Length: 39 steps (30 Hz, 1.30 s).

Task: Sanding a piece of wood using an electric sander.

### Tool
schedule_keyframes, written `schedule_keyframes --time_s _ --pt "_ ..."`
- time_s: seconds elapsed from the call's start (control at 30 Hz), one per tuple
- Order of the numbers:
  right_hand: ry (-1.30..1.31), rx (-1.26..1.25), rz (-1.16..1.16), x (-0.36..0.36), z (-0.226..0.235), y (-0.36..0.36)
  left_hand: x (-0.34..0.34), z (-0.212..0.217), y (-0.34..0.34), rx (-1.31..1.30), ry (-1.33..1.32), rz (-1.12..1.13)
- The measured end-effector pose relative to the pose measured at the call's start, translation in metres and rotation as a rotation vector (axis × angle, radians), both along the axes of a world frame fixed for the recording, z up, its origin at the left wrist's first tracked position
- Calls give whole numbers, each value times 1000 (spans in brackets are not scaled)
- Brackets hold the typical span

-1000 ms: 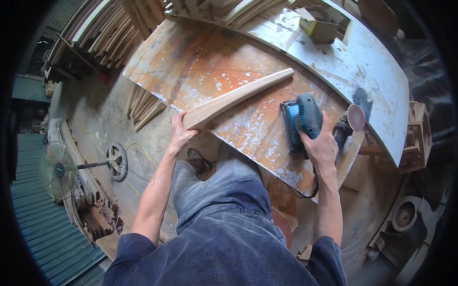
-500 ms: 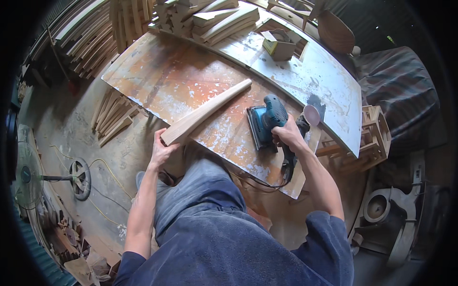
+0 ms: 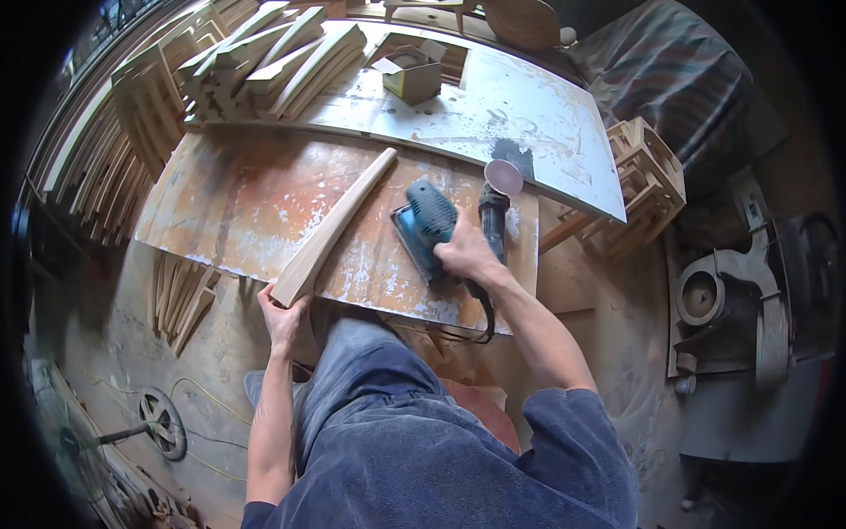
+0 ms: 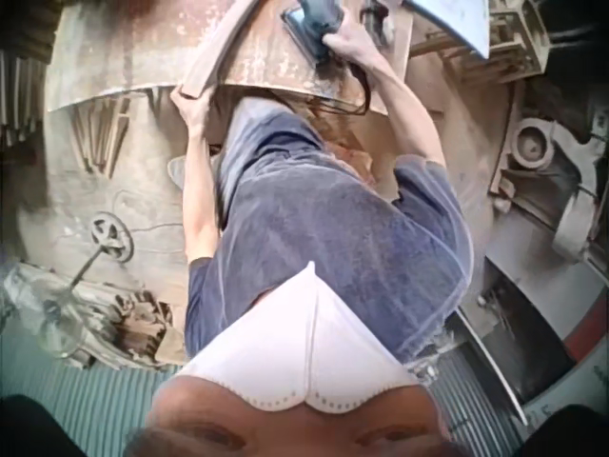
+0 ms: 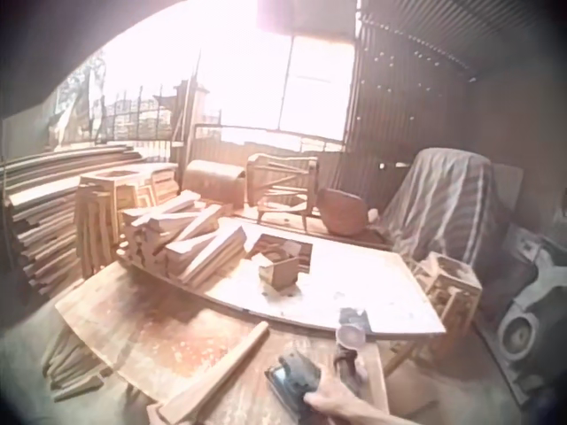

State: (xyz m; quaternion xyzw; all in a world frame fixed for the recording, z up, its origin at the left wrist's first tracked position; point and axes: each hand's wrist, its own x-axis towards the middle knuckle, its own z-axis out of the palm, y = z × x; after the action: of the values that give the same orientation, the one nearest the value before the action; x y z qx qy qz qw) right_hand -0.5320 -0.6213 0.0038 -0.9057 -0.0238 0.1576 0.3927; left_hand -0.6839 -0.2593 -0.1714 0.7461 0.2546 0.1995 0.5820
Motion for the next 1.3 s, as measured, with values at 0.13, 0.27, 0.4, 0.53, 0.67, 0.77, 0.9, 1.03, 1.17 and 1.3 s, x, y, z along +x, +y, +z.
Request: schedule_keyframes --time_s 0.13,0.27,0.4,0.53,0.67,0.77,0.9,1.03,1.17,1.3 --pt "-144 -111 96 -6 -1 17 -2 13 10 19 145 -51" --pt "-211 -76 -167 12 12 -20 -3 34 8 199 231 -78" --pt "-191 -443 -448 25 -54 -85 2 38 4 240 256 -97" --pt "-3 -358 -424 52 -105 -91 3 39 8 268 304 -90" --pt "-27 -183 -200 75 -86 -138 -6 49 8 295 440 -95" --pt "-191 -598 -16 101 -52 -223 2 40 6 295 378 -156" --pt "-290 -835 -102 186 -3 -240 -3 39 8 290 357 -172" --pt "-287 -707 -220 300 -34 -243 -2 40 7 281 409 -176" --pt "-408 -444 -224 342 -103 -251 11 39 5 275 397 -223" --pt "-370 -411 -126 357 -98 -225 10 50 9 313 422 -202"
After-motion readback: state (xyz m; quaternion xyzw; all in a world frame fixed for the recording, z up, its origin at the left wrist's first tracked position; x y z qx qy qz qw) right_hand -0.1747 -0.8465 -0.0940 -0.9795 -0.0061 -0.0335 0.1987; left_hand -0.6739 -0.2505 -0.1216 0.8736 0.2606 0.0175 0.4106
